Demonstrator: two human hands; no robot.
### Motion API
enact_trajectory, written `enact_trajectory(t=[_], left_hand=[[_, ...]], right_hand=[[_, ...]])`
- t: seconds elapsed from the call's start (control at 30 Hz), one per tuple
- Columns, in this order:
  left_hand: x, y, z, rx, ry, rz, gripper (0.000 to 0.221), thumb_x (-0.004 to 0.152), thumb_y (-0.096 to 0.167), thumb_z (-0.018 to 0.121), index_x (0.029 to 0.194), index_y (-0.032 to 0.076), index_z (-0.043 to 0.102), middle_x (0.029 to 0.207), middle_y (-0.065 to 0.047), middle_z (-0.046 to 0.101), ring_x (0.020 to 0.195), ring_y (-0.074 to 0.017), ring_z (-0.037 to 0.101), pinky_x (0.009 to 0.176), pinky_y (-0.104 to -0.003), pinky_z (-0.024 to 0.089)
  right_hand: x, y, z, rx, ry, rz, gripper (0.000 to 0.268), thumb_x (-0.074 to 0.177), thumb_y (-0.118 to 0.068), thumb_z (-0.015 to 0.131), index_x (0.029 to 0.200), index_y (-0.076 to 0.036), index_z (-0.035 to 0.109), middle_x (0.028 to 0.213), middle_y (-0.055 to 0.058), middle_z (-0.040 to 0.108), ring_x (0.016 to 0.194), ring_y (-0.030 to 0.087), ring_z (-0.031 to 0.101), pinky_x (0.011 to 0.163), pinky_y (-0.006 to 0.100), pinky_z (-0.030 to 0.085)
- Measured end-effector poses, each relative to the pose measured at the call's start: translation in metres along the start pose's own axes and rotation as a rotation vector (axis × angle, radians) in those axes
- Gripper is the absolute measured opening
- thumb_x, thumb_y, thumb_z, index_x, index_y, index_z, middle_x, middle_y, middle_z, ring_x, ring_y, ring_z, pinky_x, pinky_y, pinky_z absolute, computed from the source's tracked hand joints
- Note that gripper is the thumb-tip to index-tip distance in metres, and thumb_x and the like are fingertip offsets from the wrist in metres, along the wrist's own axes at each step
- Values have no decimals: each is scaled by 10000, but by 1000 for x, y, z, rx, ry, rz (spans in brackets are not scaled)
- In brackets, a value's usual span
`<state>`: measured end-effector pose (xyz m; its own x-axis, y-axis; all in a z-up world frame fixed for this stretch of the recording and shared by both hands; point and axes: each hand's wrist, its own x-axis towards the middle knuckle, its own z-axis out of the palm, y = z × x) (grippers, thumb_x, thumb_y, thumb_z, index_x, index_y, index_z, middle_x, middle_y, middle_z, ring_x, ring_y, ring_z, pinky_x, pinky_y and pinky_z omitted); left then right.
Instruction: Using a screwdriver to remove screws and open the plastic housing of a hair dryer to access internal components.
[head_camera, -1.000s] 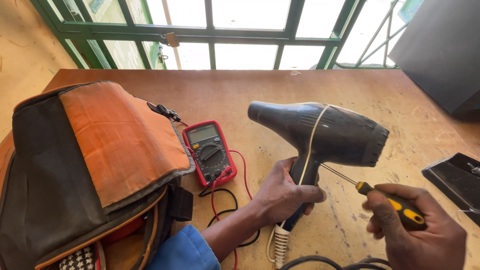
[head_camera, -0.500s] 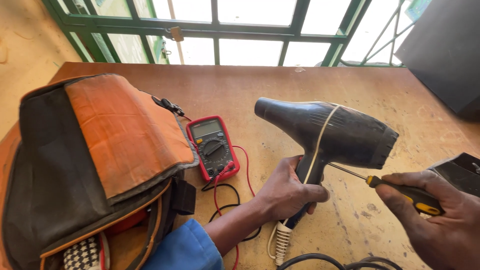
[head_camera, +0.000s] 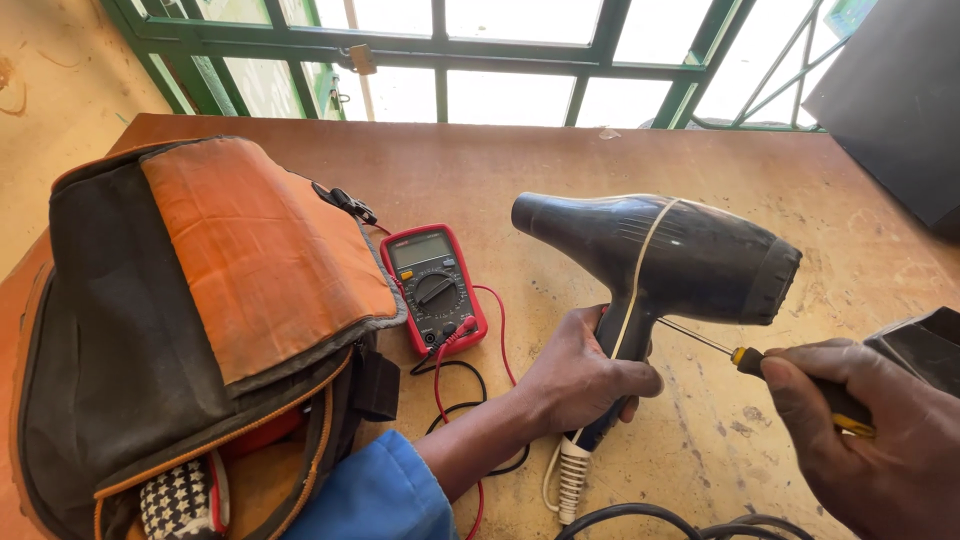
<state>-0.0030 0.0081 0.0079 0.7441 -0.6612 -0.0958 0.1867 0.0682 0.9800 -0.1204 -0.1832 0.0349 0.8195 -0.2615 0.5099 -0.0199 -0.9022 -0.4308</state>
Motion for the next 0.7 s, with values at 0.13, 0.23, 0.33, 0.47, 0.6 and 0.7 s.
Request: enact_trajectory(t=[0.13, 0.23, 0.33, 0.47, 0.6, 0.7], left_hand=[[-1, 3, -1, 22, 10, 2, 195, 676, 99, 687, 782, 51, 530, 527, -77, 578, 405, -138, 473, 429, -311, 423], [2, 0, 2, -5, 20, 5, 205, 667, 69, 683, 765, 64, 503, 522, -71, 554, 395, -131, 492, 406, -300, 415], [-3, 4, 3, 26, 22, -13, 203, 706, 119, 715, 821, 62, 558, 526, -60, 582, 411, -129, 484, 438, -302, 422], [-3, 5, 2, 26, 72, -39, 243, 700, 161, 745, 781, 84, 528, 521, -51, 540, 411, -135, 507, 433, -305, 398], [-2, 2, 2, 27, 48, -2, 216, 711, 138, 725, 775, 89, 525, 529, -50, 558, 425, -130, 507, 443, -305, 405], [-2, 4, 0, 22, 65, -8, 221, 719, 144, 723, 815, 74, 536, 551, -54, 559, 436, -136, 518, 448, -311, 427]], right_hand=[[11, 12, -2, -40, 22, -595, 185, 870, -68, 776, 991, 29, 675, 978, 174, 731, 796, 253, 735, 678, 336, 610], [10, 13, -4, -30, 19, -641, 175, 862, -99, 775, 1001, -23, 701, 984, 131, 734, 807, 212, 728, 701, 330, 597], [-2, -7, -3, 91, 0, 331, 293, 837, -227, 833, 1090, -93, 770, 1045, 97, 772, 903, 230, 729, 808, 353, 568], [-2, -34, 4, 391, 29, 440, 199, 1063, -9, 497, 1045, 128, 641, 754, 267, 731, 563, 328, 628, 485, 394, 416], [-4, 0, 11, 440, 9, 428, 244, 1166, -101, 513, 1060, 106, 586, 757, 281, 672, 564, 335, 545, 536, 414, 423], [-1, 16, 15, 388, -11, 151, 76, 1023, -18, 624, 1027, 48, 586, 983, 225, 703, 841, 293, 674, 755, 370, 548]])
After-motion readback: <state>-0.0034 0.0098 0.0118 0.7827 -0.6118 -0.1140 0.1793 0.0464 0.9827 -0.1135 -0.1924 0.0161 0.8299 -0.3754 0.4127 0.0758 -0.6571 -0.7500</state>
